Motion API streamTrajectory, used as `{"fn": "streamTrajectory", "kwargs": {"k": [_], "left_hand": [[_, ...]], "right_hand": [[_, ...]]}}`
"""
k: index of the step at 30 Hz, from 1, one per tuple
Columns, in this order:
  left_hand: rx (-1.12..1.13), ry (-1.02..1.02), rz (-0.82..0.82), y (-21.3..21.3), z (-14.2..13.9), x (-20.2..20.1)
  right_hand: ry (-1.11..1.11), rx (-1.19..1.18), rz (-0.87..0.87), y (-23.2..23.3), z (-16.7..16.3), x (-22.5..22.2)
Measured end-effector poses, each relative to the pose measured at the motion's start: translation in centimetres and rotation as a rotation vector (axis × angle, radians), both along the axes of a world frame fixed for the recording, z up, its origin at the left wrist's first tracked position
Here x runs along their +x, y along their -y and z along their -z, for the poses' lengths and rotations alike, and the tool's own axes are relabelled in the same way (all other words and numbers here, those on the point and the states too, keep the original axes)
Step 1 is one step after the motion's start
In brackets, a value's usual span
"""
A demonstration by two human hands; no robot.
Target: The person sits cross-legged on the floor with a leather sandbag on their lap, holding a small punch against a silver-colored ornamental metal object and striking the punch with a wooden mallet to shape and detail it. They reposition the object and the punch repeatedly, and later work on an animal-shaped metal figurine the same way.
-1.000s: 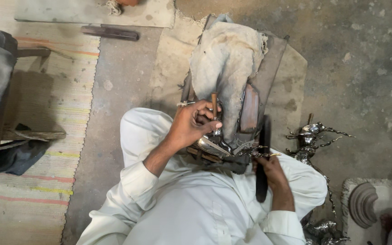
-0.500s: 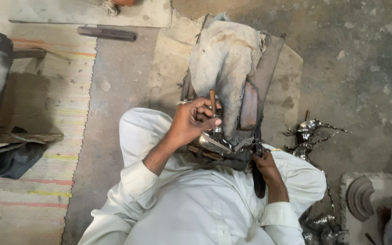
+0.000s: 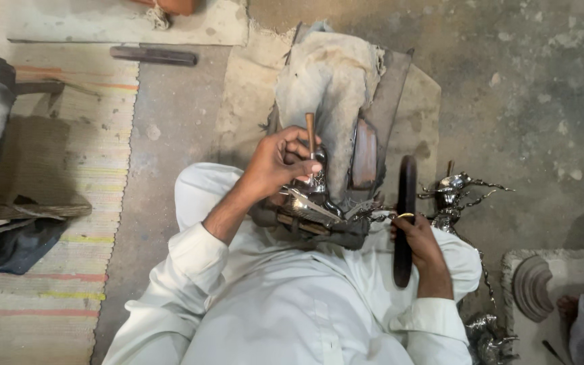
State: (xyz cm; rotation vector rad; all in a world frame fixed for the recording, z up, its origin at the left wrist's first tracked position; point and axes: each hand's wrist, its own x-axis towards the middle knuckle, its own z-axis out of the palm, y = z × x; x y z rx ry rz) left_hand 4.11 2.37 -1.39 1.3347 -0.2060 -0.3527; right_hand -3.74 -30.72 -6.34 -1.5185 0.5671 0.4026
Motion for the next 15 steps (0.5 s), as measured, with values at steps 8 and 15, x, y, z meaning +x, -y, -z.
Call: {"fn": "streamTrajectory", "kwargs": {"k": [8,15], "left_hand": [[0.237,0.138,0.051,-0.3,-2.0,1.5],[0.328,0.323,0.196,0.8,-2.6,2.1]], "right_hand": [[0.157,0.052,0.026,4.5,-2.4,0.8],[0.249,0.009,-0.185,4.6,-4.9,2.1]]}}
